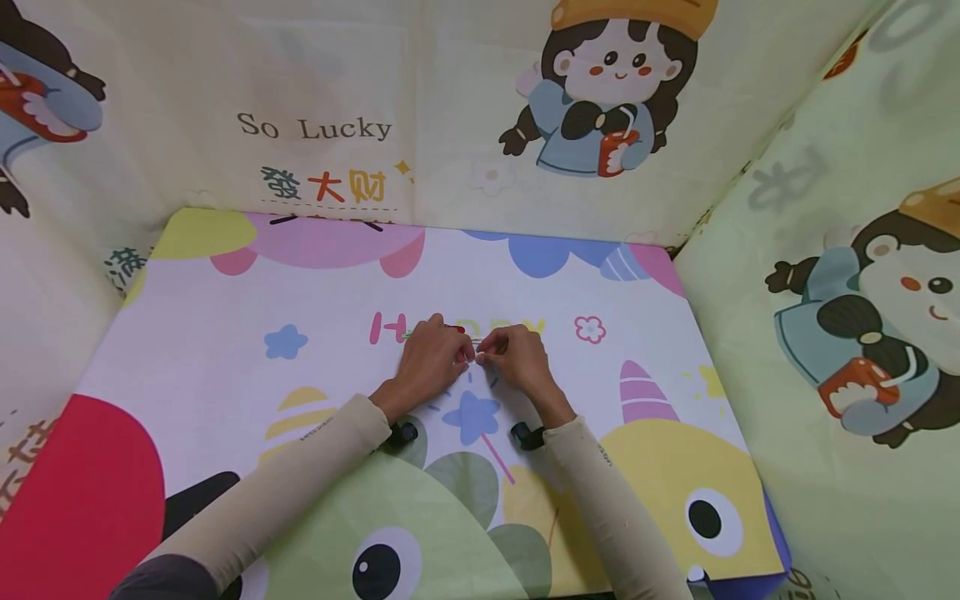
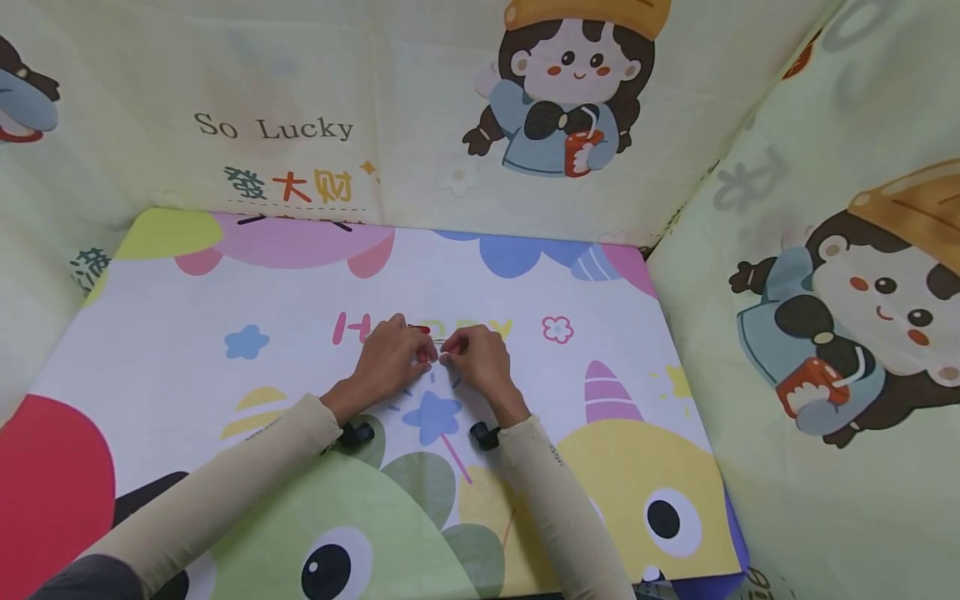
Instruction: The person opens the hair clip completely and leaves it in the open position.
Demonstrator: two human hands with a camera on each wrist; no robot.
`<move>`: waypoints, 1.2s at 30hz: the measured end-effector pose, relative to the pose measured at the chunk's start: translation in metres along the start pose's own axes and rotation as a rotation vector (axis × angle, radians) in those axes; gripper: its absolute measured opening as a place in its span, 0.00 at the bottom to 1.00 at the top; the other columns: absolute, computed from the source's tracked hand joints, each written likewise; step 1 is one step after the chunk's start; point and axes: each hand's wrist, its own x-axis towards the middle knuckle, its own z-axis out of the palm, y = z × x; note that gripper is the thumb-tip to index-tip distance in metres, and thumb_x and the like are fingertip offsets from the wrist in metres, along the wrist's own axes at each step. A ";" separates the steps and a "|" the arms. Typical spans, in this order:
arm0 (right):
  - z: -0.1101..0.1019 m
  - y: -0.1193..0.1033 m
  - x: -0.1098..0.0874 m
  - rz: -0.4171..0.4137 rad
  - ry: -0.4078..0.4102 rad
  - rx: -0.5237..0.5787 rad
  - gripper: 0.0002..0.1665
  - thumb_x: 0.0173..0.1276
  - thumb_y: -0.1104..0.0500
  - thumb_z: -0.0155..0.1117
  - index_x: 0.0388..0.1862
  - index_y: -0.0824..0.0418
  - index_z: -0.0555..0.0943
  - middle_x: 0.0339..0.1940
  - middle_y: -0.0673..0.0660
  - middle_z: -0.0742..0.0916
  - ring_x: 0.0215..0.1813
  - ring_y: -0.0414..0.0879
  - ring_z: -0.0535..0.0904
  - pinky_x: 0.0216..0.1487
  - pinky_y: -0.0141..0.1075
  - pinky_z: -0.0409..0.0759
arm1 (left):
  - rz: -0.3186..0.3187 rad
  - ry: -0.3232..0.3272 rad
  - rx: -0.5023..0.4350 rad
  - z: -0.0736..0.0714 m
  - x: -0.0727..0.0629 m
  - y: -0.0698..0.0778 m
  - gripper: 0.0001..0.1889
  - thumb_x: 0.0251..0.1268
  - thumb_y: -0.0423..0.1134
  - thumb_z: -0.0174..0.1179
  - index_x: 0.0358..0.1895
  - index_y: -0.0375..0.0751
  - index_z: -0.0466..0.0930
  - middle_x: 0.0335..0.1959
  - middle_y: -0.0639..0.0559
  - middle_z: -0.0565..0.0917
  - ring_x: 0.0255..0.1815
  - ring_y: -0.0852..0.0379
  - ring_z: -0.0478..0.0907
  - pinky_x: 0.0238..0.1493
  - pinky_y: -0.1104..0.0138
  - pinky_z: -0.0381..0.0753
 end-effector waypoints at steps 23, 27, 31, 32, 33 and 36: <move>-0.009 0.003 -0.010 -0.049 -0.025 0.206 0.03 0.72 0.61 0.74 0.39 0.60 0.89 0.32 0.54 0.89 0.34 0.45 0.79 0.40 0.36 0.75 | -0.076 0.026 -0.156 -0.015 0.000 0.002 0.08 0.65 0.34 0.73 0.44 0.48 0.94 0.34 0.54 0.92 0.38 0.52 0.72 0.44 0.59 0.74; -0.010 0.004 -0.010 -0.070 0.006 0.251 0.04 0.71 0.60 0.74 0.38 0.60 0.89 0.32 0.56 0.90 0.33 0.45 0.81 0.38 0.35 0.75 | -0.108 0.018 -0.244 -0.017 0.000 0.000 0.08 0.67 0.34 0.72 0.46 0.49 0.94 0.37 0.54 0.93 0.40 0.51 0.74 0.43 0.60 0.74; -0.012 0.006 -0.010 -0.084 0.028 0.302 0.05 0.71 0.59 0.75 0.38 0.60 0.89 0.32 0.57 0.90 0.33 0.45 0.81 0.37 0.34 0.74 | -0.156 0.002 -0.347 -0.018 0.001 -0.001 0.09 0.69 0.33 0.70 0.48 0.49 0.94 0.40 0.52 0.94 0.43 0.50 0.76 0.44 0.61 0.75; -0.012 0.006 -0.010 -0.087 0.031 0.315 0.05 0.71 0.59 0.74 0.38 0.60 0.89 0.32 0.58 0.90 0.34 0.45 0.81 0.37 0.33 0.74 | -0.170 0.000 -0.375 -0.018 0.001 -0.002 0.09 0.69 0.33 0.70 0.48 0.49 0.94 0.40 0.52 0.94 0.44 0.50 0.77 0.45 0.61 0.76; -0.012 0.006 -0.010 -0.086 0.035 0.326 0.04 0.70 0.59 0.74 0.39 0.60 0.90 0.32 0.57 0.90 0.34 0.45 0.81 0.37 0.33 0.74 | -0.184 -0.001 -0.401 -0.018 0.002 -0.002 0.09 0.70 0.33 0.70 0.48 0.49 0.94 0.40 0.52 0.93 0.45 0.51 0.77 0.45 0.61 0.76; -0.013 0.007 -0.009 -0.084 0.038 0.357 0.05 0.71 0.60 0.74 0.41 0.61 0.90 0.32 0.57 0.89 0.34 0.45 0.80 0.37 0.32 0.73 | -0.216 -0.001 -0.480 -0.018 0.003 -0.004 0.09 0.70 0.34 0.70 0.49 0.49 0.94 0.42 0.53 0.93 0.45 0.51 0.79 0.48 0.61 0.76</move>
